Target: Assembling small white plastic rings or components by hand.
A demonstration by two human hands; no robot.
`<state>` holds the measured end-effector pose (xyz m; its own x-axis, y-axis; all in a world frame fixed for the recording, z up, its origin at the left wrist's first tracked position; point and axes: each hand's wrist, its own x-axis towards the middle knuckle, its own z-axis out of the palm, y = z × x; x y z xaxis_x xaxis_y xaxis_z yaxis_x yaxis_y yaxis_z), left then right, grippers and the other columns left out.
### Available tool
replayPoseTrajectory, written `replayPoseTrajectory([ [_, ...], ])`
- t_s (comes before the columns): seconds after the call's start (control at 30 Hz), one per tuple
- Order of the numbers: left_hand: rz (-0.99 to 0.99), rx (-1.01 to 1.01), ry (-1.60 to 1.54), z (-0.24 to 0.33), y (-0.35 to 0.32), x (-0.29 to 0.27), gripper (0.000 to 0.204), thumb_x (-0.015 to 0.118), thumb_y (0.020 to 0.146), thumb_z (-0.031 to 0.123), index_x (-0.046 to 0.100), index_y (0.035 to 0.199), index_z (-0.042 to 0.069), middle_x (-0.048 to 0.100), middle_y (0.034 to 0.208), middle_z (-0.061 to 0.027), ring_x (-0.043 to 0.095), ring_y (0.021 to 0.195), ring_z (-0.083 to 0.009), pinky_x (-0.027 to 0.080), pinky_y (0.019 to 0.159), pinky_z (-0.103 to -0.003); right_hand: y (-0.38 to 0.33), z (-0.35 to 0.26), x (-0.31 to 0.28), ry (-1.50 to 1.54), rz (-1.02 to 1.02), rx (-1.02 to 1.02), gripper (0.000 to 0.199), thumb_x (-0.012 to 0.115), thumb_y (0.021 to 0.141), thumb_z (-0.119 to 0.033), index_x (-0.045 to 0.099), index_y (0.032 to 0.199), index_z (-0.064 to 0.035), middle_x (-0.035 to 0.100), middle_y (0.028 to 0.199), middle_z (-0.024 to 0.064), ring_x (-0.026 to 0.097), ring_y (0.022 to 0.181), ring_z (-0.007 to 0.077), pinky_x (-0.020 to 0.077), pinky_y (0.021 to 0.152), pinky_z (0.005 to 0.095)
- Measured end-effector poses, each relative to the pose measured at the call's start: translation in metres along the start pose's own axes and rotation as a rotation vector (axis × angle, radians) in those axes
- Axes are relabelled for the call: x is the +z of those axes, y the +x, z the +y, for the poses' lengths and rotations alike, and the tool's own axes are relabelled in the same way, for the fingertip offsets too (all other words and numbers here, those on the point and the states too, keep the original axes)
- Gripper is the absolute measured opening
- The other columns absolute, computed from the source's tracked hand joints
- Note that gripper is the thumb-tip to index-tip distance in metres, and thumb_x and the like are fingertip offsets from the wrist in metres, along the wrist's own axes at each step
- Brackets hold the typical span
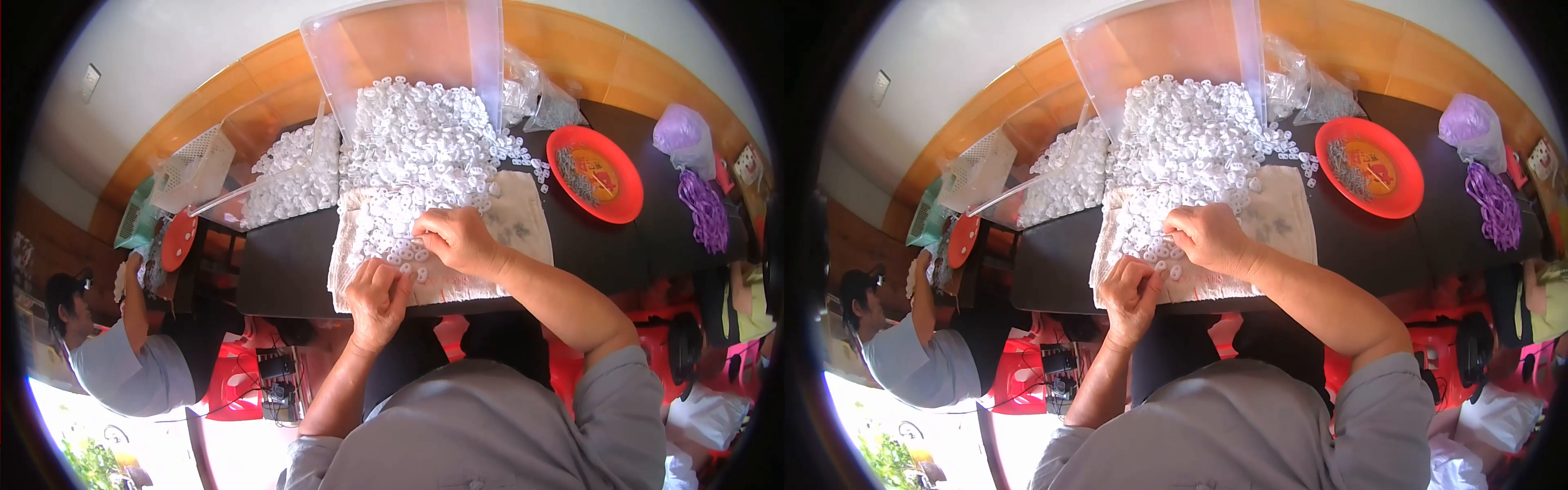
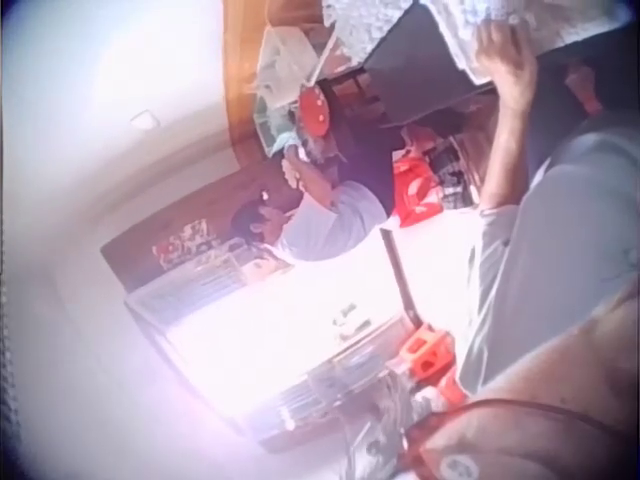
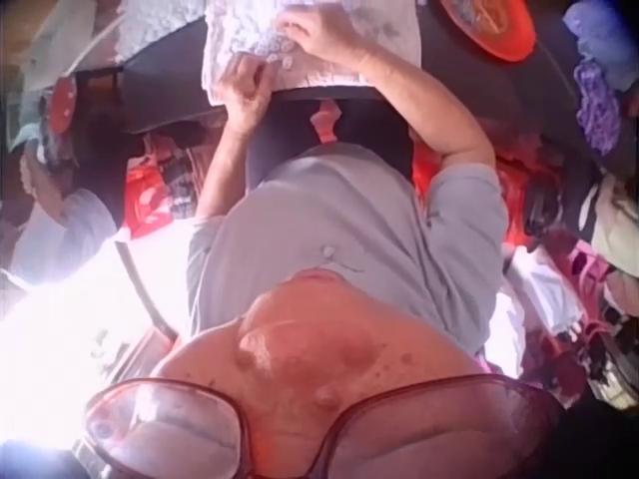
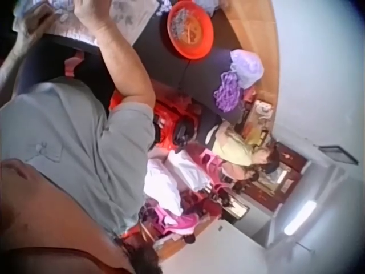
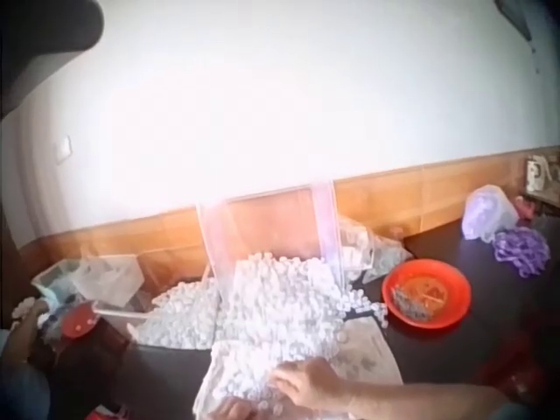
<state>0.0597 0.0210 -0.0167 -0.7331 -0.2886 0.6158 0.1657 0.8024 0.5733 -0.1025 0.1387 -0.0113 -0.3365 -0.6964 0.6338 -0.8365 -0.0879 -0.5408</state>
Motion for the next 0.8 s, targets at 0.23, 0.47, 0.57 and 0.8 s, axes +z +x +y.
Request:
replayPoseTrajectory([
  [0.23, 0.012, 0.007, -0.002, -0.0022, -0.0022, 0.0012, 0.02, 0.072, 0.077, 0.004, 0.053, 0.072, 0.004, 0.054, 0.069, -0.0108, 0.054, 0.063, -0.0313, 0.043, 0.056, -0.042, 0.0012, -0.0023, -0.0009, 0.003, 0.021, -0.002, 0.008, 0.065, 0.079, -0.004, 0.063, 0.085, -0.0075, 0.066, 0.076, 0.008, 0.065, 0.067, 0.0272, 0.0503, 0.058, 0.0357],
  [0.47, -0.006, -0.007, 0.012, -0.0019, -0.003, 0.0001, 0.019, 0.072, 0.076, 0.004, 0.054, 0.073, 0.004, 0.055, 0.071, -0.0109, 0.055, 0.065, -0.0313, 0.044, 0.057, -0.042, 0.0013, -0.0031, -0.0006, 0.023, 0.031, 0.024, 0.004, 0.061, 0.08, -0.007, 0.061, 0.083, -0.0096, 0.066, 0.075, 0.0071, 0.066, 0.067, 0.0293, 0.0503, 0.057, 0.0389],
  [0.57, 0.0, -0.009, 0.004, -0.0025, -0.0026, 0.0, 0.018, 0.072, 0.076, 0.004, 0.054, 0.073, 0.004, 0.055, 0.071, -0.0111, 0.056, 0.065, -0.0314, 0.044, 0.058, -0.041, 0.0014, -0.0034, -0.0013, 0.028, 0.027, 0.05, 0.004, 0.061, 0.08, -0.008, 0.062, 0.084, -0.0095, 0.067, 0.076, 0.0075, 0.066, 0.068, 0.0296, 0.0506, 0.057, 0.0389],
  [0.8, 0.016, 0.004, 0.012, -0.0042, -0.0022, 0.0001, 0.017, 0.073, 0.077, 0.005, 0.057, 0.073, 0.003, 0.054, 0.067, -0.0091, 0.053, 0.06, -0.0264, 0.042, 0.055, -0.036, 0.0015, -0.0034, -0.0023, 0.024, 0.031, 0.07, 0.006, 0.062, 0.08, -0.009, 0.064, 0.086, -0.0096, 0.068, 0.077, 0.0086, 0.066, 0.068, 0.0303, 0.0511, 0.058, 0.0394],
])
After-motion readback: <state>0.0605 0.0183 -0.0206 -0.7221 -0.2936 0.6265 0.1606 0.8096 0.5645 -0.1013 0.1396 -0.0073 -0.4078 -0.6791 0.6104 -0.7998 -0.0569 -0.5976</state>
